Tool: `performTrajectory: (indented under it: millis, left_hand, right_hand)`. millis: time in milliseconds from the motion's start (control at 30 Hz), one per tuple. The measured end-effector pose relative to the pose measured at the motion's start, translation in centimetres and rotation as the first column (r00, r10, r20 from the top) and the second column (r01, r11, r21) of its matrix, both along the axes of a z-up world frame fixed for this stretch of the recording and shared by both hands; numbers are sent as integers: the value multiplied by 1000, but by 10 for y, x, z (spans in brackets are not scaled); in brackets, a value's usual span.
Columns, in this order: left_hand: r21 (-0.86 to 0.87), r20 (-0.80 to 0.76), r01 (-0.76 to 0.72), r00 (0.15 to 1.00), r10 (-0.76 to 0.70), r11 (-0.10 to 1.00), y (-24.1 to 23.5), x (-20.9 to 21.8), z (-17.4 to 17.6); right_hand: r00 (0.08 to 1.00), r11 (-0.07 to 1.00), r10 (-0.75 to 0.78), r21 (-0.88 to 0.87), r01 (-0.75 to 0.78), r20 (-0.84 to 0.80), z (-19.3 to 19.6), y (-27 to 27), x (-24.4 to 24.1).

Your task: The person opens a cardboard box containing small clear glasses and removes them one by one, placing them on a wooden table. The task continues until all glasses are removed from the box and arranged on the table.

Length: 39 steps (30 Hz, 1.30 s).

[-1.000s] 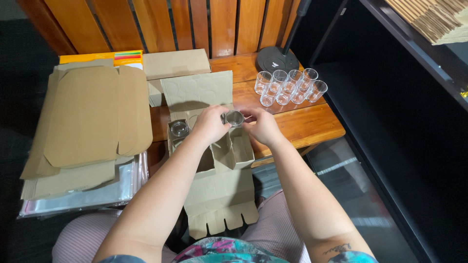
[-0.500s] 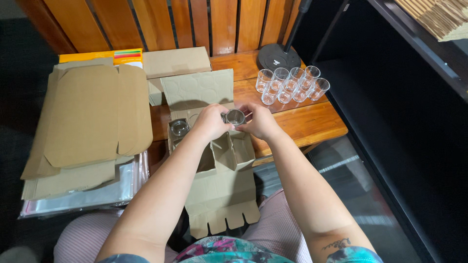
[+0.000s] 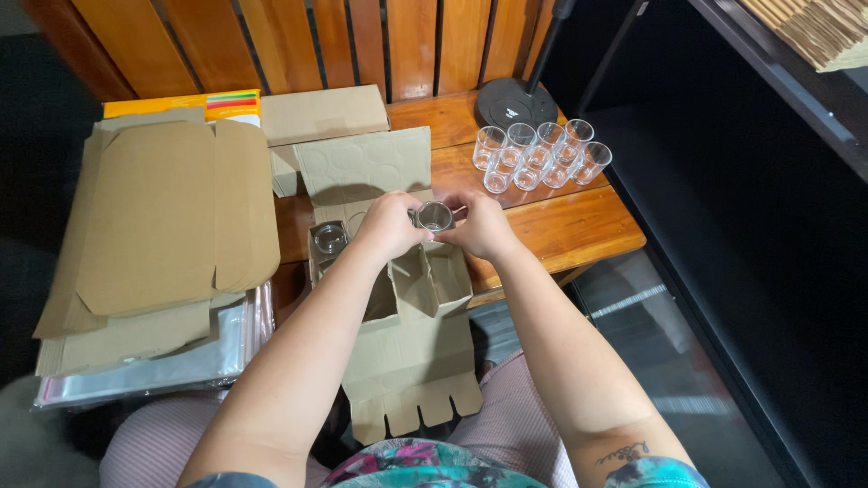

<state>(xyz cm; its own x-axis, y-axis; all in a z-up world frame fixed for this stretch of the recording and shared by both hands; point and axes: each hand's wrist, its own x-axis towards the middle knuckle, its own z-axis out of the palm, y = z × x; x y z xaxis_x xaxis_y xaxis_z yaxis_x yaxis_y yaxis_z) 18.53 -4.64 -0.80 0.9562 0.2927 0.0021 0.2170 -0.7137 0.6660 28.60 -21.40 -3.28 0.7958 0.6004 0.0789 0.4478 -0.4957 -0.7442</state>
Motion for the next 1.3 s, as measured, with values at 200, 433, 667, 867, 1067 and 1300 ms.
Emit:
performTrajectory:
  millis: [200,433,667,867,1067,1300]
  left_hand:
    - [-42,-32,-12,999,11,999,-13,-10,32]
    - [-39,-8,8,1000,-8,999,-20,-9,48]
    - [-135,36,-19,999,24,991,-25,1,41]
    - [-344,178,-38,978,105,938,-45,15,30]
    - [-482,230,-5,964,132,876,-72,43,6]
    - [-409,220,55,975,40,911,-120,67,4]
  right_hand:
    - [996,993,-44,109,53,-83,14,-7,-8]
    - [948,896,57,434,90,-314,10,-15,-5]
    - [942,820,126,567,78,-312,9,-24,3]
    - [960,753,89,648,109,-266,14,-35,2]
    - [963,719,33,675,162,-266,22,-63,0]
    - [958,726,-193,626,286,-214,20,-103,1]
